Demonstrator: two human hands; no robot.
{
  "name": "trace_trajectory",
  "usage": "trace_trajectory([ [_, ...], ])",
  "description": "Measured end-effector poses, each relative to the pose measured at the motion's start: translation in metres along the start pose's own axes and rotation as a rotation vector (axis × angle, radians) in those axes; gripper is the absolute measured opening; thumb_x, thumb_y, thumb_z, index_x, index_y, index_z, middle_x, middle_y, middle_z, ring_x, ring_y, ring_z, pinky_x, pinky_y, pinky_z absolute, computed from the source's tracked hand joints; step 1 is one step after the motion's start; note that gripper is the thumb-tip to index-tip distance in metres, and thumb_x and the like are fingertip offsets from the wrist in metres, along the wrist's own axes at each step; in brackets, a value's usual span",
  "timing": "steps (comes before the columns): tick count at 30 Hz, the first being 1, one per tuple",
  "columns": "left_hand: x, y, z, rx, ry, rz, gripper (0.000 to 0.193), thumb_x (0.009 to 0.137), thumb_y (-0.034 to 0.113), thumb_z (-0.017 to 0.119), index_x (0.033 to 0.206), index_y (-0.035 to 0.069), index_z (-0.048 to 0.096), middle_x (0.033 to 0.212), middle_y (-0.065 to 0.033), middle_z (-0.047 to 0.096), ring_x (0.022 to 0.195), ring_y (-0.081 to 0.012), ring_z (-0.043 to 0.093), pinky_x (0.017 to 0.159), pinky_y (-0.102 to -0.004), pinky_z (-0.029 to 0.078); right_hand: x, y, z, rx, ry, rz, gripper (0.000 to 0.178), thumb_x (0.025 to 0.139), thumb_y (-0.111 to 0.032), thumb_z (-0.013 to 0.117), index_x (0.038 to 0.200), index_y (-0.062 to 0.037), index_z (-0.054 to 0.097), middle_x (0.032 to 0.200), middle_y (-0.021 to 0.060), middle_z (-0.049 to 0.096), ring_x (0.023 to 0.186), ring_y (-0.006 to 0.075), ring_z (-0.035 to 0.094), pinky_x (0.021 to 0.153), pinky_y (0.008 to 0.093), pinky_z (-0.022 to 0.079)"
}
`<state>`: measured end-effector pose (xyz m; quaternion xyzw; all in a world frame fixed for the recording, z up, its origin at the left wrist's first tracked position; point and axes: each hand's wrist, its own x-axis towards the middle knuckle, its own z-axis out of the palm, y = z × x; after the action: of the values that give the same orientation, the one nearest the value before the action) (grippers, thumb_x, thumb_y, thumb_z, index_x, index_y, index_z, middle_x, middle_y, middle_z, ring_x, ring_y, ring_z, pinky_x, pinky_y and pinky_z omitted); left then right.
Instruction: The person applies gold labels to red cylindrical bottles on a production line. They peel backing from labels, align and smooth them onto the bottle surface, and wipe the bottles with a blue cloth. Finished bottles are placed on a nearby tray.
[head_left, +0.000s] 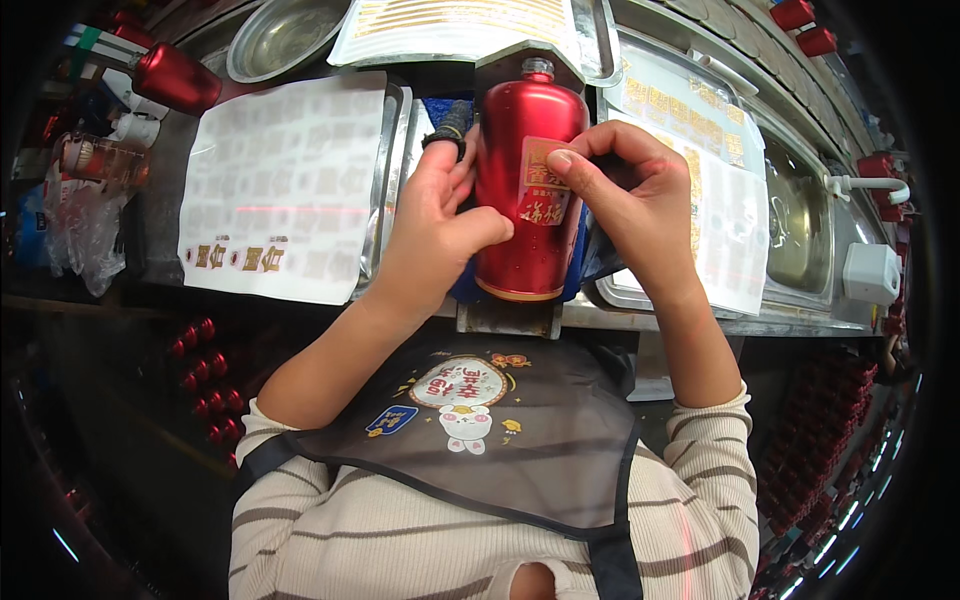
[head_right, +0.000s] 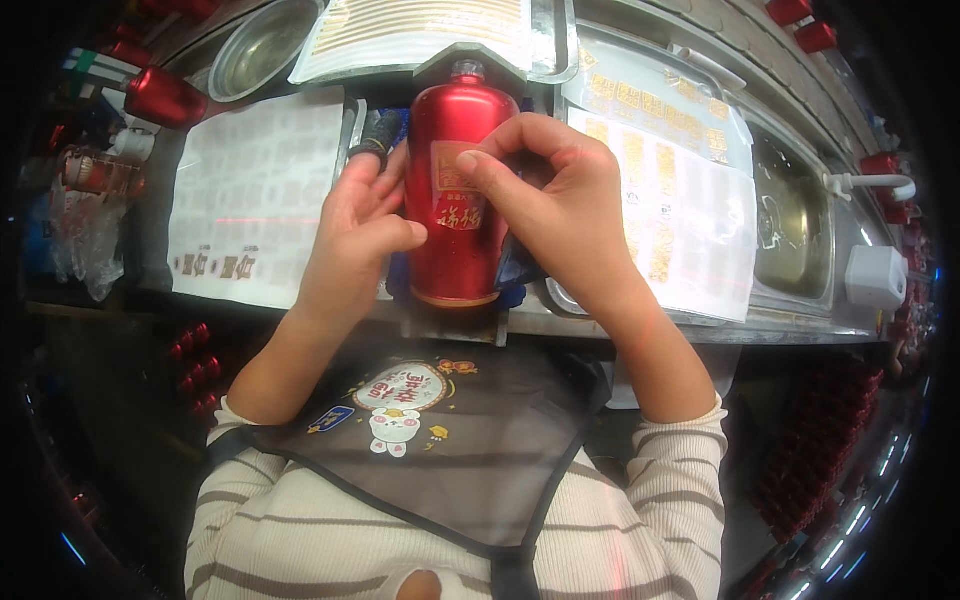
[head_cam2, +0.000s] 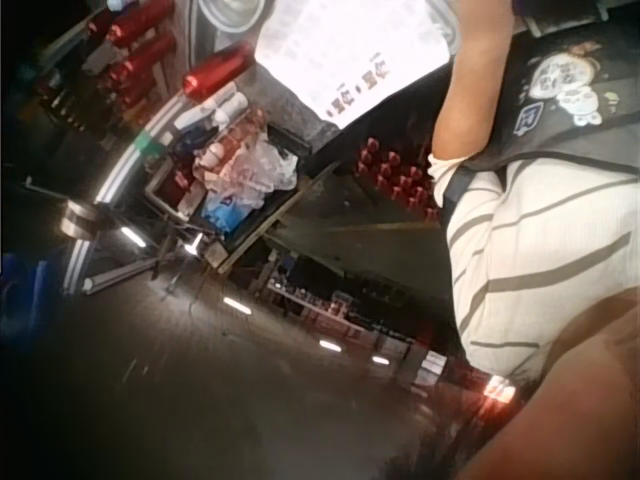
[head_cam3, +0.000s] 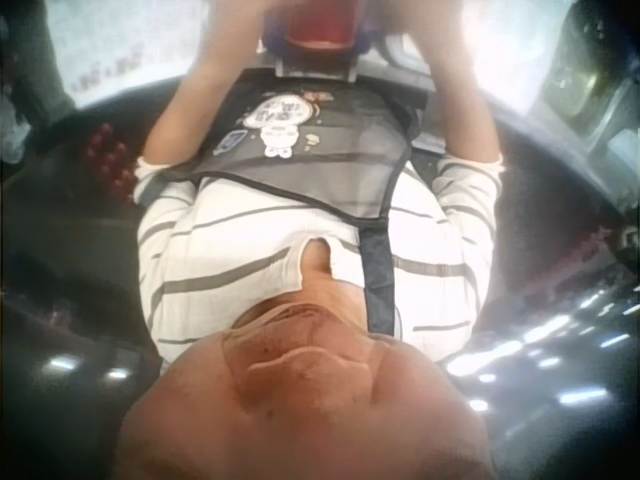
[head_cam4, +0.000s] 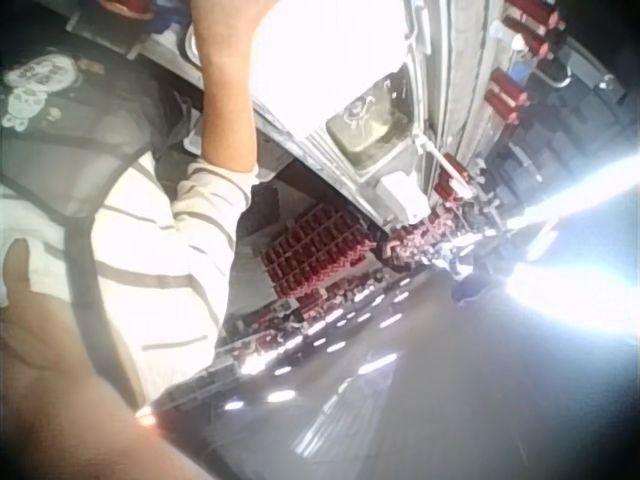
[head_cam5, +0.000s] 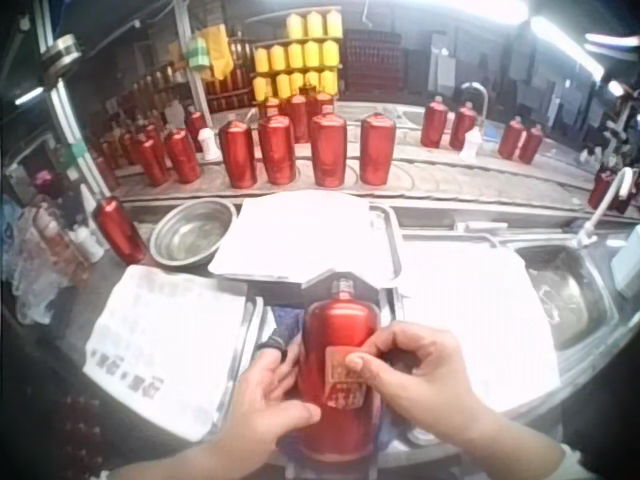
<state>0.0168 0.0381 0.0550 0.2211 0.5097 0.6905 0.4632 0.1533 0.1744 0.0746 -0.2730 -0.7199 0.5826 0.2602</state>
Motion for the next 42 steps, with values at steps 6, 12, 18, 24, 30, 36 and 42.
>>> trace_trajectory([
  [6, -0.016, 0.008, -0.009, 0.225, 0.081, 0.384, 0.049, 0.092, -0.004, 0.052, 0.139, -0.005, 0.040, 0.119, -0.0172, 0.062, 0.092, -0.0134, 0.059, 0.083, -0.0277, 0.050, 0.001, 0.007, 0.003, -0.023, 0.045, -0.080, 0.013, 0.087, -0.011, 0.075, 0.085, 0.0006, 0.068, 0.073, 0.0005, 0.066, 0.065, 0.0031, 0.058, 0.057, 0.0183, 0.046],
  [12, -0.019, 0.003, -0.004, 0.458, -0.151, 0.556, 0.049, 0.092, -0.001, 0.045, 0.140, -0.003, 0.036, 0.104, -0.0139, 0.054, 0.091, -0.0177, 0.056, 0.096, -0.0452, 0.052, 0.002, 0.003, 0.004, 0.006, 0.043, -0.044, 0.013, 0.087, -0.010, 0.074, 0.083, 0.0007, 0.068, 0.070, -0.0002, 0.065, 0.064, 0.0029, 0.057, 0.058, 0.0184, 0.045],
  [18, -0.021, 0.004, -0.003, 0.462, -0.162, 0.537, 0.049, 0.093, -0.001, 0.045, 0.141, -0.003, 0.034, 0.105, -0.0138, 0.053, 0.092, -0.0166, 0.055, 0.098, -0.0452, 0.052, 0.001, 0.007, 0.003, -0.044, 0.075, -0.079, 0.014, 0.086, -0.011, 0.075, 0.083, 0.0011, 0.069, 0.070, -0.0003, 0.065, 0.065, 0.0028, 0.057, 0.058, 0.0189, 0.044],
  [24, -0.023, 0.004, -0.003, 0.480, -0.169, 0.538, 0.049, 0.093, -0.001, 0.045, 0.141, -0.004, 0.034, 0.105, -0.0132, 0.053, 0.091, -0.0161, 0.054, 0.098, -0.0450, 0.051, 0.002, 0.009, 0.004, -0.032, 0.076, -0.083, 0.015, 0.086, -0.012, 0.075, 0.083, 0.0012, 0.069, 0.070, 0.0000, 0.066, 0.065, 0.0031, 0.057, 0.058, 0.0190, 0.045],
  [30, -0.024, 0.005, -0.005, 0.543, -0.192, 0.525, 0.049, 0.093, -0.001, 0.046, 0.140, -0.004, 0.035, 0.104, -0.0125, 0.053, 0.090, -0.0155, 0.054, 0.097, -0.0436, 0.052, 0.002, 0.010, 0.005, -0.030, 0.079, -0.094, 0.016, 0.086, -0.013, 0.075, 0.083, 0.0015, 0.069, 0.070, 0.0005, 0.066, 0.065, 0.0033, 0.057, 0.059, 0.0195, 0.045],
  [36, -0.026, 0.009, -0.004, 0.536, -0.188, 0.495, 0.048, 0.092, -0.002, 0.046, 0.139, -0.005, 0.036, 0.103, -0.0124, 0.054, 0.090, -0.0159, 0.054, 0.097, -0.0435, 0.051, 0.001, 0.008, 0.003, -0.024, 0.038, -0.043, 0.013, 0.088, -0.010, 0.076, 0.087, 0.0014, 0.070, 0.079, -0.0018, 0.066, 0.073, 0.0026, 0.056, 0.065, 0.0177, 0.045],
  [42, -0.021, 0.003, -0.005, 0.524, -0.165, 0.596, 0.048, 0.092, -0.002, 0.045, 0.140, -0.004, 0.037, 0.101, -0.0122, 0.055, 0.090, -0.0164, 0.055, 0.097, -0.0443, 0.051, 0.000, 0.008, 0.003, -0.012, 0.040, -0.036, 0.013, 0.088, -0.010, 0.076, 0.087, 0.0014, 0.070, 0.079, -0.0017, 0.066, 0.074, 0.0025, 0.057, 0.065, 0.0175, 0.045],
])
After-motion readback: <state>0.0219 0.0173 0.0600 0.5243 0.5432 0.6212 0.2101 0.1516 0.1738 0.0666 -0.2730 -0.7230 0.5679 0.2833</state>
